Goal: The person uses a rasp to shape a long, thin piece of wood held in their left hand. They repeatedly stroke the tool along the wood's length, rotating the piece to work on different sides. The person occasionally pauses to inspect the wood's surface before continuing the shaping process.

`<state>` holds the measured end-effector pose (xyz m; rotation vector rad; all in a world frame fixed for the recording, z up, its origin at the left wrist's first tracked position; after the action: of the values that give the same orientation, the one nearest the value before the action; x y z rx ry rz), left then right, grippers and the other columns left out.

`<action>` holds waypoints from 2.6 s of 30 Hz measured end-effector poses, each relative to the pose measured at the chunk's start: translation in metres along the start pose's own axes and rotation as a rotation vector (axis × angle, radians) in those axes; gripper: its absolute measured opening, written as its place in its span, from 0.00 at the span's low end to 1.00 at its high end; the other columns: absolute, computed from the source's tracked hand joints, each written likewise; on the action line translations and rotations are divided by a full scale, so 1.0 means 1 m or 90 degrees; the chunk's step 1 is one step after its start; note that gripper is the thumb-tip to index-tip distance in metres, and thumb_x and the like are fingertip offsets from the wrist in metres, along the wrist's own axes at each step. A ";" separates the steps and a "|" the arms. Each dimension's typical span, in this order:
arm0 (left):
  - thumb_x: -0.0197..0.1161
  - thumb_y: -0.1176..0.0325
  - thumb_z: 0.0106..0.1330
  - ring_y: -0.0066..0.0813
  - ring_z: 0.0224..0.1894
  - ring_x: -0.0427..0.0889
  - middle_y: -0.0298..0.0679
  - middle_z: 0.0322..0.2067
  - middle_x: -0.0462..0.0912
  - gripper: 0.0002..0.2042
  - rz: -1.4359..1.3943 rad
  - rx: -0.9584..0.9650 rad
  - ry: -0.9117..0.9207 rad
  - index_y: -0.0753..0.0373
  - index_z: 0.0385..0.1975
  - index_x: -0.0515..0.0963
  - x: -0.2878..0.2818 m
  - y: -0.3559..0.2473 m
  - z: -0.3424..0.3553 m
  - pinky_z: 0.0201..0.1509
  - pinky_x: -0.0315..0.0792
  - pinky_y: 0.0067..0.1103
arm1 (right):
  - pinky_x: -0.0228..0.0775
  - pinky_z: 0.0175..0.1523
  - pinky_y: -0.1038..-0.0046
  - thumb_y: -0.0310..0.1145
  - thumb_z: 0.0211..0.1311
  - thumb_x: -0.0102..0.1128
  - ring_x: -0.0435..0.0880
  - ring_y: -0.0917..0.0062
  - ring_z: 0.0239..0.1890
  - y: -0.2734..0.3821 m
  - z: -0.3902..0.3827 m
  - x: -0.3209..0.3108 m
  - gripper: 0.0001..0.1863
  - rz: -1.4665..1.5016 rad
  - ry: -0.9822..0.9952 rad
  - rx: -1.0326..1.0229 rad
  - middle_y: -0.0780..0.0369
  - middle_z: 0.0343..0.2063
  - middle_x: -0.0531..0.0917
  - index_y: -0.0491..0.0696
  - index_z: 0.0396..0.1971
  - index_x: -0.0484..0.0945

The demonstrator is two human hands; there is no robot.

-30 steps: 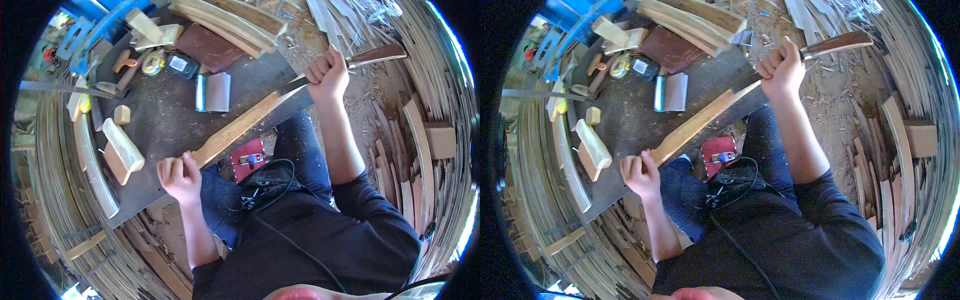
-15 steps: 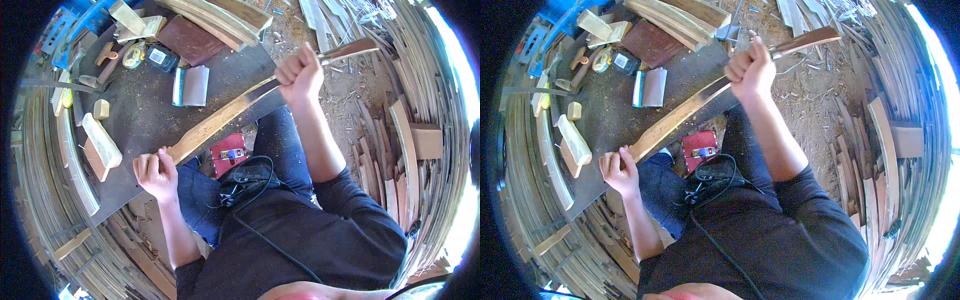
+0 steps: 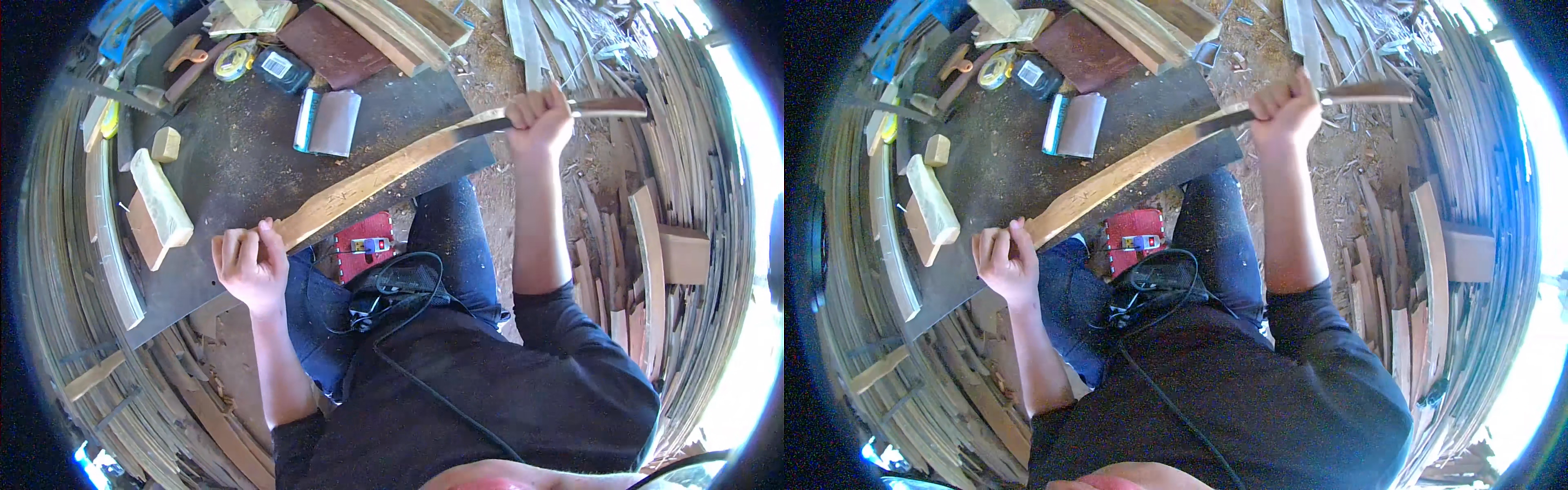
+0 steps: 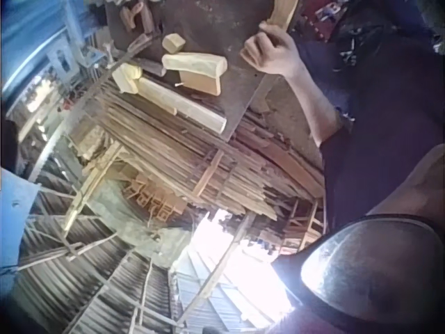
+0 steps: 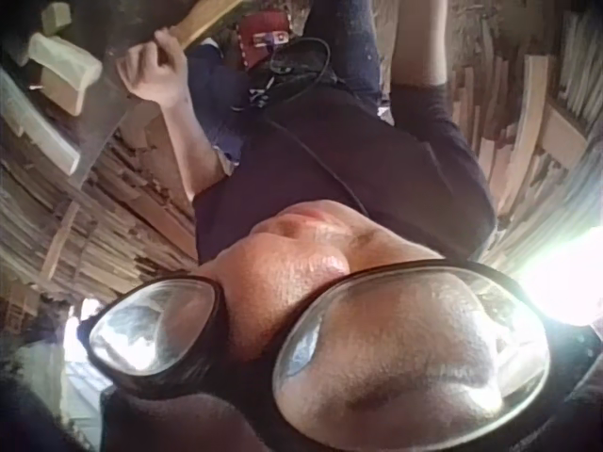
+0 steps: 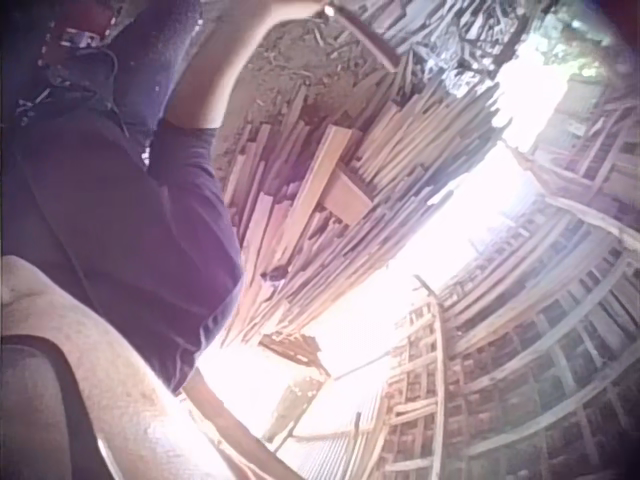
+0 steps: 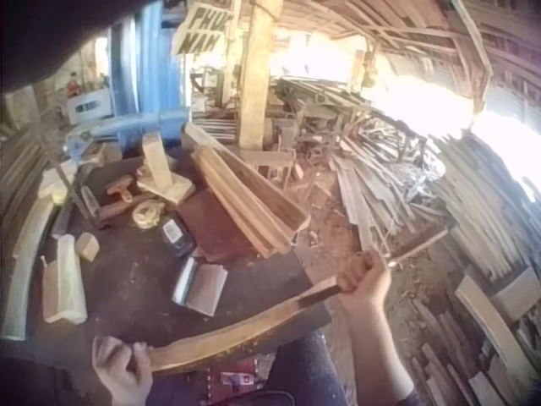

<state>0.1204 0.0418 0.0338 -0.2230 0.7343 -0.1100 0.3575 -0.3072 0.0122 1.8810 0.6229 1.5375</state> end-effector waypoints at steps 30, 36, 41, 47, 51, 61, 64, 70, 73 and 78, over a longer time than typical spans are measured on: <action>0.66 0.73 0.58 0.34 0.21 0.68 0.34 0.18 0.70 0.11 -0.005 -0.016 0.019 0.60 0.15 0.73 0.006 -0.001 0.004 0.27 0.64 0.29 | 0.33 0.14 0.75 0.42 0.72 0.43 0.42 0.84 0.09 -0.065 -0.059 0.043 0.25 0.110 0.072 0.121 0.72 0.07 0.48 0.57 0.11 0.53; 0.67 0.73 0.56 0.34 0.22 0.69 0.34 0.19 0.71 0.11 -0.010 -0.027 0.011 0.60 0.15 0.72 -0.001 0.002 0.004 0.27 0.65 0.28 | 0.33 0.14 0.75 0.44 0.71 0.45 0.42 0.84 0.09 -0.086 -0.082 0.072 0.23 0.114 0.175 0.181 0.73 0.07 0.49 0.56 0.15 0.56; 0.67 0.74 0.55 0.34 0.22 0.69 0.34 0.19 0.70 0.11 -0.012 -0.021 0.008 0.60 0.15 0.72 0.002 -0.001 0.006 0.26 0.66 0.28 | 0.34 0.15 0.74 0.49 0.71 0.44 0.43 0.83 0.10 -0.064 -0.050 0.041 0.27 0.030 0.140 0.107 0.72 0.07 0.50 0.57 0.11 0.51; 0.67 0.73 0.55 0.34 0.22 0.69 0.33 0.19 0.70 0.11 -0.025 -0.031 0.011 0.60 0.15 0.72 -0.001 0.005 0.002 0.26 0.66 0.28 | 0.35 0.17 0.75 0.49 0.70 0.47 0.43 0.83 0.10 -0.121 -0.109 0.100 0.25 0.159 0.237 0.270 0.72 0.08 0.49 0.56 0.13 0.56; 0.67 0.72 0.55 0.34 0.22 0.69 0.33 0.19 0.70 0.11 -0.021 -0.029 -0.011 0.60 0.15 0.72 0.000 0.004 0.000 0.26 0.66 0.29 | 0.34 0.15 0.75 0.47 0.72 0.41 0.43 0.83 0.09 -0.045 -0.029 0.031 0.26 0.003 0.153 0.030 0.72 0.07 0.49 0.58 0.11 0.51; 0.65 0.72 0.58 0.36 0.22 0.70 0.35 0.19 0.71 0.12 0.015 -0.014 0.005 0.61 0.15 0.71 0.001 0.001 0.002 0.27 0.66 0.30 | 0.34 0.17 0.75 0.43 0.70 0.45 0.42 0.83 0.11 -0.070 -0.050 0.064 0.24 0.107 0.152 0.089 0.72 0.08 0.48 0.55 0.13 0.52; 0.65 0.72 0.58 0.36 0.22 0.70 0.35 0.19 0.72 0.11 0.011 -0.026 -0.011 0.61 0.15 0.72 -0.003 0.002 0.002 0.27 0.66 0.30 | 0.35 0.17 0.75 0.46 0.71 0.44 0.43 0.83 0.10 -0.045 -0.029 0.041 0.25 0.075 0.103 0.059 0.72 0.08 0.49 0.55 0.13 0.51; 0.66 0.72 0.57 0.36 0.23 0.71 0.35 0.20 0.72 0.11 0.014 -0.016 0.008 0.61 0.15 0.74 0.002 0.002 0.000 0.27 0.67 0.29 | 0.35 0.16 0.75 0.48 0.69 0.46 0.45 0.82 0.09 -0.097 -0.073 0.072 0.26 0.149 0.098 0.147 0.72 0.08 0.49 0.55 0.12 0.53; 0.66 0.72 0.57 0.36 0.23 0.71 0.36 0.20 0.72 0.11 0.006 -0.016 0.005 0.61 0.15 0.73 0.000 0.002 0.002 0.27 0.67 0.29 | 0.34 0.16 0.75 0.47 0.67 0.50 0.44 0.83 0.09 -0.104 -0.089 0.091 0.26 0.129 0.140 0.172 0.71 0.08 0.48 0.55 0.12 0.55; 0.66 0.71 0.56 0.35 0.23 0.71 0.35 0.19 0.71 0.12 -0.002 -0.041 -0.017 0.60 0.14 0.72 -0.002 0.006 -0.001 0.27 0.67 0.29 | 0.34 0.15 0.75 0.44 0.71 0.40 0.44 0.83 0.10 -0.062 -0.040 0.041 0.24 0.034 0.086 0.089 0.72 0.08 0.49 0.57 0.13 0.52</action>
<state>0.1181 0.0479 0.0326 -0.2866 0.7113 -0.0861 0.3285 -0.2284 0.0008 1.9212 0.7639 1.7049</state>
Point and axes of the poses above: each hand's wrist, its own z-axis towards the middle knuckle, its own x-axis out of the palm, y = z × x, the point moved 8 cm from there along z, towards the middle knuckle
